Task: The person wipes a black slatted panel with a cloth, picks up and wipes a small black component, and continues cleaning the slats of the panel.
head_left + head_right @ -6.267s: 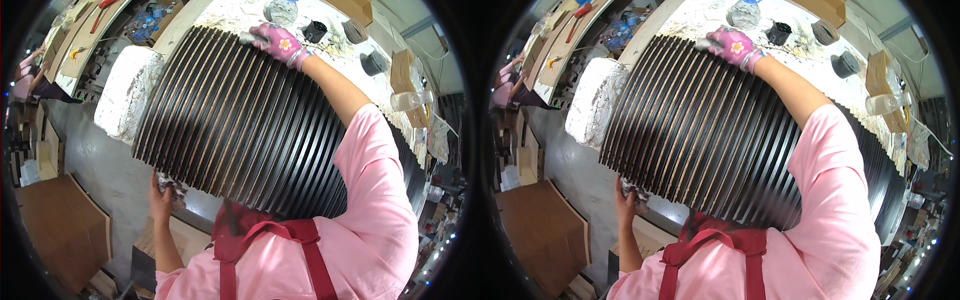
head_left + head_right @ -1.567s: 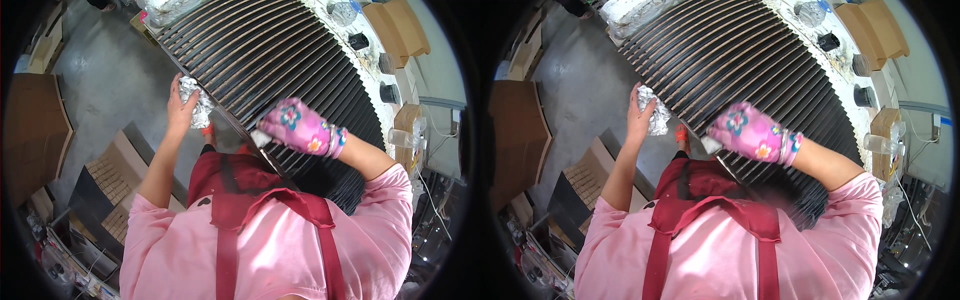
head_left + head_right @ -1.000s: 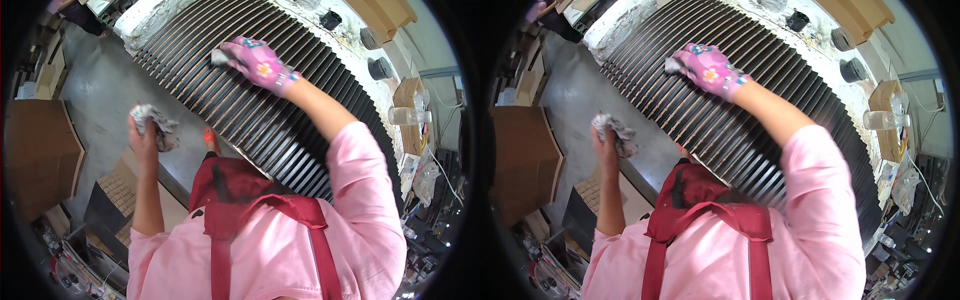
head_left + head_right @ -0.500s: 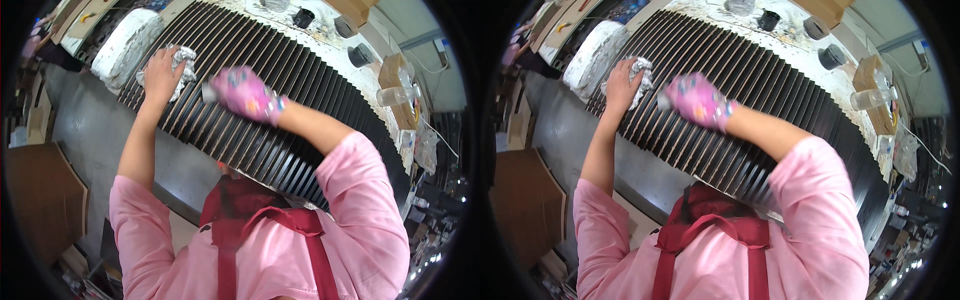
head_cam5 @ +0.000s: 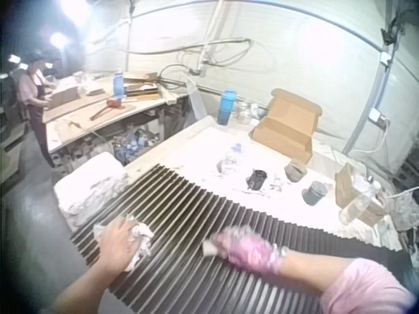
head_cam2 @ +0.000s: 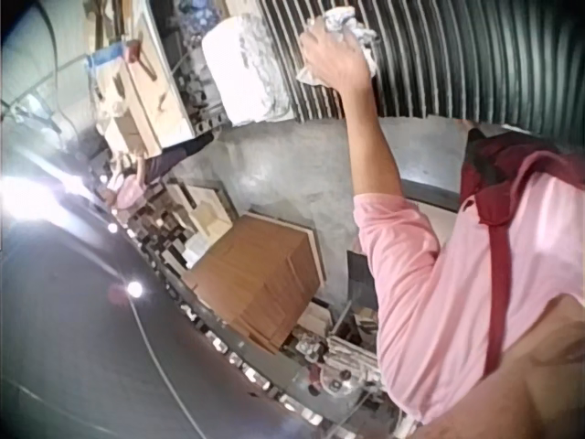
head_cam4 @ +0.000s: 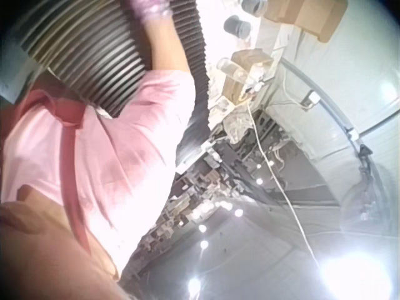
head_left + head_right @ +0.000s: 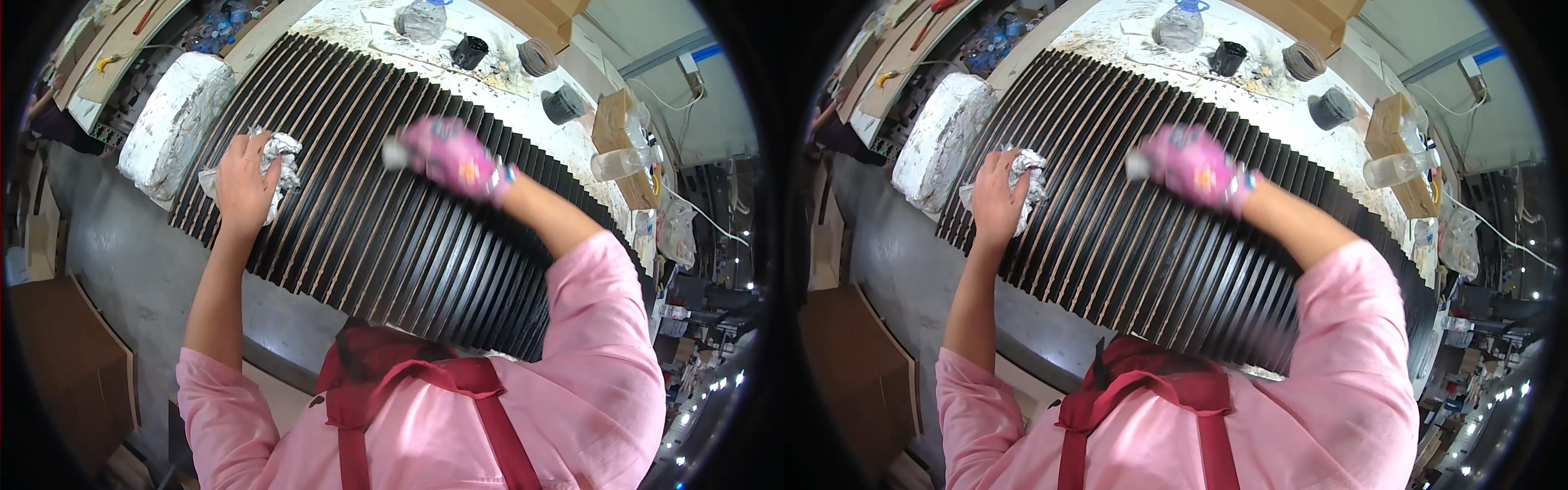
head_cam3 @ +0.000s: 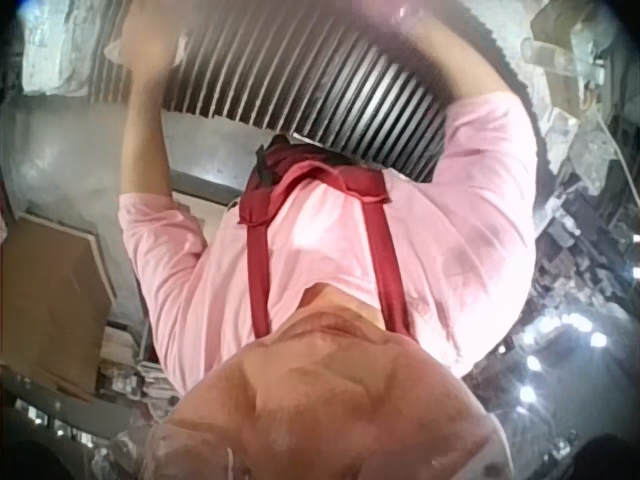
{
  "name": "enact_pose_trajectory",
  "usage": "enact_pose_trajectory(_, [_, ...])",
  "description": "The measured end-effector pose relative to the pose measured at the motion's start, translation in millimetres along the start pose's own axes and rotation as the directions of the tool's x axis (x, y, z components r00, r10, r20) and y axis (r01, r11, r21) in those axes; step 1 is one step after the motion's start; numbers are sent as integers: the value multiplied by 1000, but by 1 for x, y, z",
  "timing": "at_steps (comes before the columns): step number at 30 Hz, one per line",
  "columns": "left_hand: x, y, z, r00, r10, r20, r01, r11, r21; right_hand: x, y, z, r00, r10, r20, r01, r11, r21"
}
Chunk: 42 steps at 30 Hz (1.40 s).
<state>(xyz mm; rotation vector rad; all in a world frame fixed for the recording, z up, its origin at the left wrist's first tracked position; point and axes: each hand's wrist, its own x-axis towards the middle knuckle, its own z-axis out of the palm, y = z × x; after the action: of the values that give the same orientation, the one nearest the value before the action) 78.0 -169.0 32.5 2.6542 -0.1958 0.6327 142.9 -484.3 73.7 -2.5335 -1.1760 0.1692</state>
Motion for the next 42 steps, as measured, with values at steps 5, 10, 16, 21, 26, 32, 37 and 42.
enact_pose_trajectory(5, [3,-1,6,1000,12,3,-12,1000,-5,18,51,-9,877,-256,-406,284,959,8])
enact_pose_trajectory(10, [3,-6,7,1000,17,24,-18,999,38,36,80,0,957,188,-221,-224,963,-150])
enact_pose_trajectory(16, [-3,-9,9,999,24,26,-26,998,57,-23,-6,-14,976,-200,86,213,960,-183])
enact_pose_trajectory(21, [6,-2,15,998,63,25,-64,996,67,2,117,-15,918,168,-359,-216,971,-98])
enact_pose_trajectory(26, [-1,-8,11,998,58,5,-58,996,65,-51,21,-1,998,22,67,-21,1000,-13])
enact_pose_trajectory(32, [3,-3,16,996,83,11,-84,992,93,-20,101,-38,929,278,-244,-281,960,23])
enact_pose_trajectory(37, [0,-3,8,998,61,27,-64,992,112,-56,33,-6,997,-9,-72,5,998,-57])
enact_pose_trajectory(42, [7,-10,-13,992,24,123,-17,998,-57,-53,33,-27,973,-153,-174,140,987,-83])
